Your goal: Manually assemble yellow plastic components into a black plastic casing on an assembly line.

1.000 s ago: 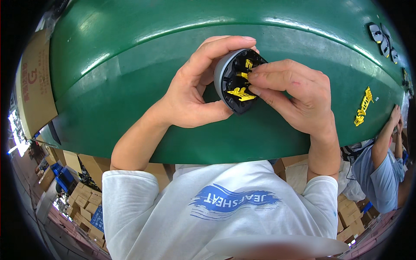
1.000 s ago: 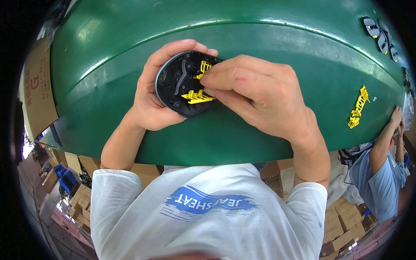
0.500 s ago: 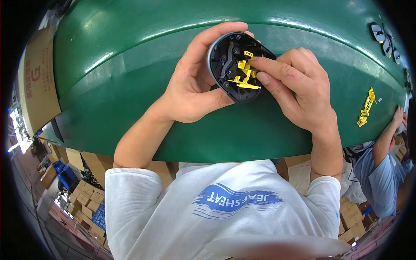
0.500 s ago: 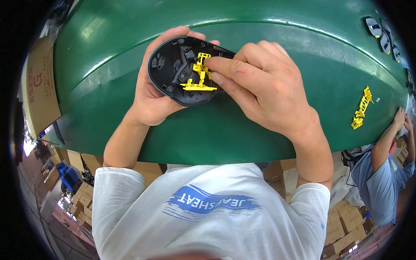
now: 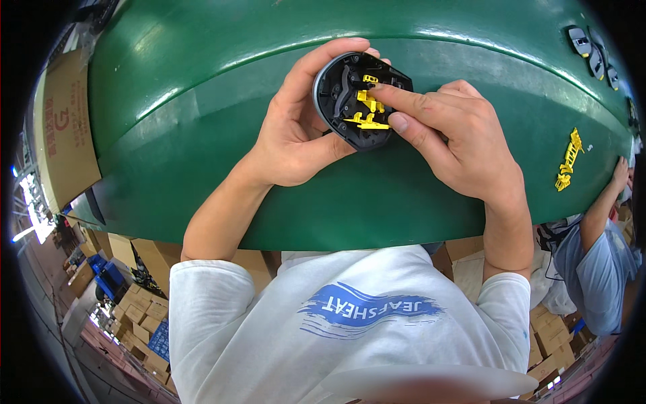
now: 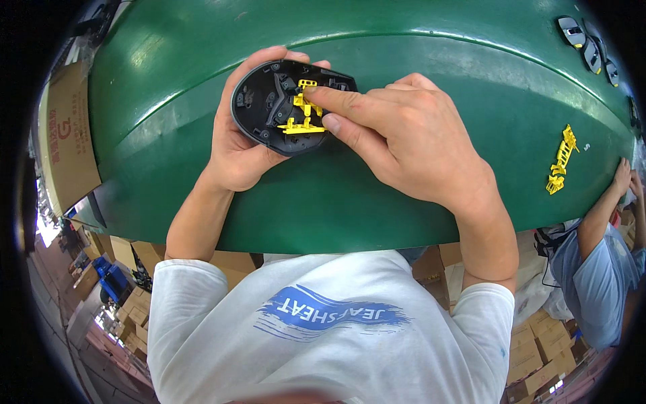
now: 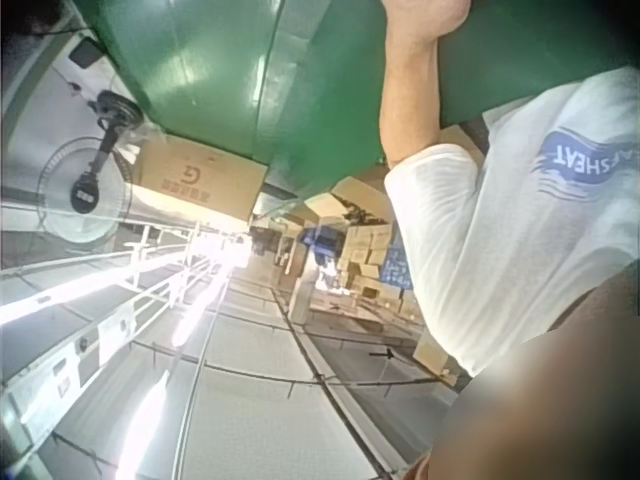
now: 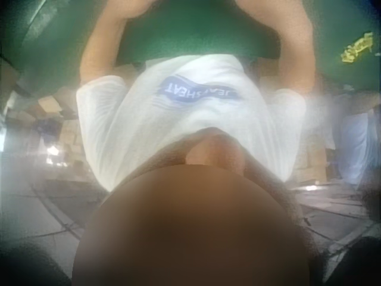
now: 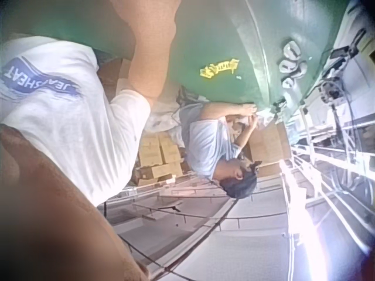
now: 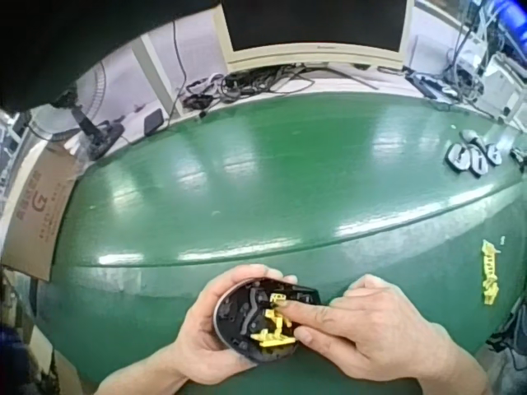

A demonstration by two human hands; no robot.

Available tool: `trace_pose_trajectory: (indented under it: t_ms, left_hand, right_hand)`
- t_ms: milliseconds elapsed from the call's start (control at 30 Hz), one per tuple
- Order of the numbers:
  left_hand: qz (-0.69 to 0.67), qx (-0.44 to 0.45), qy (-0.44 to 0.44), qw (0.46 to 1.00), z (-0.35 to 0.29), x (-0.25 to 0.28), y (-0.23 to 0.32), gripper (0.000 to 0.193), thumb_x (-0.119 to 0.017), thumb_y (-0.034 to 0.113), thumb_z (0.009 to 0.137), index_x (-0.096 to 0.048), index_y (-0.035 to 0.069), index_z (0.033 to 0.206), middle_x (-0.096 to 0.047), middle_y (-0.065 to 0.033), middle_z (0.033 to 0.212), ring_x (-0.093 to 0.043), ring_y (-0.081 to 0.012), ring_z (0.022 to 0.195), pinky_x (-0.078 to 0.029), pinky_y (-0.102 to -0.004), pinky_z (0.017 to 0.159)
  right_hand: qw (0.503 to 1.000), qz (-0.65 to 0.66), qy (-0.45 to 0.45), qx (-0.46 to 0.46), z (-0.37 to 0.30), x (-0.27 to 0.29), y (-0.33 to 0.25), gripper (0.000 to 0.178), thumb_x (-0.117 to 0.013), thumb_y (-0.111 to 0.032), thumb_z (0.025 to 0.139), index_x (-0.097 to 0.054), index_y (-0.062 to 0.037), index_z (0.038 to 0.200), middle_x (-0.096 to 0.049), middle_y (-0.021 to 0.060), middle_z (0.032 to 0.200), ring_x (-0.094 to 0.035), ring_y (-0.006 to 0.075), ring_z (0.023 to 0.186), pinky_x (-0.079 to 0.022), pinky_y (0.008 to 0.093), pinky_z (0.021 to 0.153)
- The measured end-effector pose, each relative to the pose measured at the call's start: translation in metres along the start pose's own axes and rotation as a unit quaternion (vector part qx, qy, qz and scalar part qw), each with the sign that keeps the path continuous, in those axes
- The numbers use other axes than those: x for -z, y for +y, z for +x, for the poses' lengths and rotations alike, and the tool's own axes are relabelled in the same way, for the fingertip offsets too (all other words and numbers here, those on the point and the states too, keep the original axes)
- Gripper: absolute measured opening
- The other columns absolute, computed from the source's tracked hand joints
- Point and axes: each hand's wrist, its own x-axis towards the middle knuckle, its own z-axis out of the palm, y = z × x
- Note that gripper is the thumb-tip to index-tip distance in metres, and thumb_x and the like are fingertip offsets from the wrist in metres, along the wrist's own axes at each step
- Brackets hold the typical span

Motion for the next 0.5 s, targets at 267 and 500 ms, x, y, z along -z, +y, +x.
trace_pose_trajectory:
  t_ms: [267,500]
  left_hand:
    - [0.027,-0.02,0.021,0.999,0.003,-0.004,0.001,0.092,-0.081,-0.014,0.083,-0.04,0.005,0.163,-0.059,-0.0111,0.148,-0.061,-0.0225,0.134,-0.052,-0.0385,0.115]
    - [0.054,-0.113,0.208,0.97,-0.06,0.044,0.053,0.084,-0.074,-0.009,0.084,-0.042,0.002,0.161,-0.057,-0.0136,0.151,-0.062,-0.0257,0.134,-0.05,-0.044,0.117]
  right_hand:
    - [0.998,0.031,-0.045,-0.022,0.002,0.002,0.007,0.035,-0.067,-0.031,0.105,-0.076,-0.0179,0.135,-0.081,0.0118,0.095,-0.074,0.0302,0.077,-0.053,0.0405,0.079]
    - [0.998,0.034,-0.01,0.053,-0.006,0.003,0.01,0.044,-0.068,-0.027,0.105,-0.067,-0.0191,0.148,-0.072,0.0139,0.092,-0.065,0.0301,0.079,-0.052,0.0404,0.08]
